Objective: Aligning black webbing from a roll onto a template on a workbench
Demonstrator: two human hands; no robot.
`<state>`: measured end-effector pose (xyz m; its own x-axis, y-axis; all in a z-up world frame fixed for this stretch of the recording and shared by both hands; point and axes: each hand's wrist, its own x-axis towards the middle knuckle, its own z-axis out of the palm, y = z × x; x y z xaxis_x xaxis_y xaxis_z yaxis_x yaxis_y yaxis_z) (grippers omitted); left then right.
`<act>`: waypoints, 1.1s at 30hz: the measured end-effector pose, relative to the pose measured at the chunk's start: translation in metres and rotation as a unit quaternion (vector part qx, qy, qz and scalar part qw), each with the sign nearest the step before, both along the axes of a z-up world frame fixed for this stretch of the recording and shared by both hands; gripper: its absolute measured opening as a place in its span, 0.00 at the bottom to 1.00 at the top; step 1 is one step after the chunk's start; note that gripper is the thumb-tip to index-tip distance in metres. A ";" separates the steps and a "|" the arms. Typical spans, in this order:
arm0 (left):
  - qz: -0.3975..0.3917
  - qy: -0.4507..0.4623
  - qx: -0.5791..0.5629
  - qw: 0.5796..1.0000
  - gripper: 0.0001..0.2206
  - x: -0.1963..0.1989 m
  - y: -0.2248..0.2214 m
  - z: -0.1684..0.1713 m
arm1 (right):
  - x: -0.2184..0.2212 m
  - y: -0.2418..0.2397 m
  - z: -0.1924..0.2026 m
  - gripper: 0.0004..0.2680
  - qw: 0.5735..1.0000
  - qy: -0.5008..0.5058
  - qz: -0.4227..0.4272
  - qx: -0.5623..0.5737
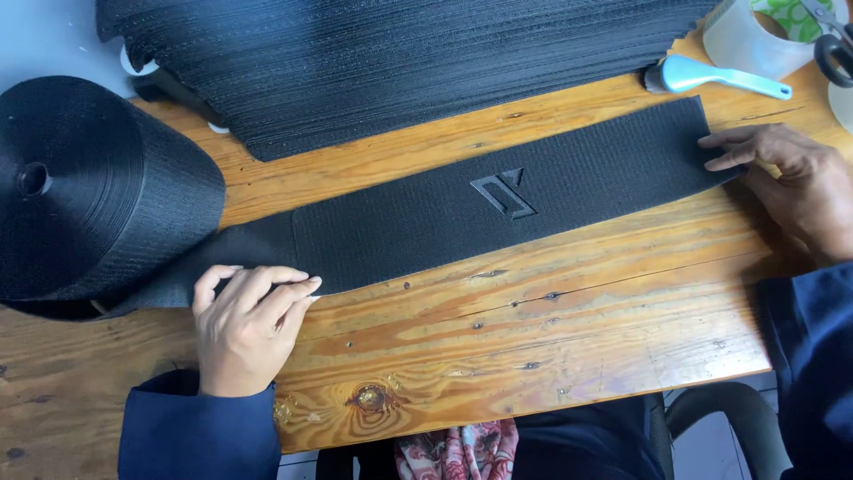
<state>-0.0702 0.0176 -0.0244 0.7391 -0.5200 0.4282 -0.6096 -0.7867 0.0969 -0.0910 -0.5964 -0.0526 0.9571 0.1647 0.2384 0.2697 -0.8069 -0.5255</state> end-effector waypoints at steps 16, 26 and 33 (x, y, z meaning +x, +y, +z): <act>0.012 0.018 -0.004 1.000 0.05 0.001 0.002 -0.003 | -0.002 -0.002 0.000 0.13 0.999 -0.024 0.035 -0.011; 0.026 -0.033 -0.039 0.998 0.06 0.038 0.000 0.049 | 0.058 -0.091 -0.065 0.06 0.981 -0.051 -0.021 0.186; 0.077 -0.024 -0.009 0.997 0.09 0.102 0.000 0.025 | 0.094 -0.069 -0.047 0.14 0.964 0.014 -0.077 0.254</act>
<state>0.0317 0.0173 0.0003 0.7882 -0.3938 0.4730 -0.4859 -0.8698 0.0855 0.0033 -0.6653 -0.0999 0.9683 -0.1101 0.2240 0.1473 -0.4724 -0.8690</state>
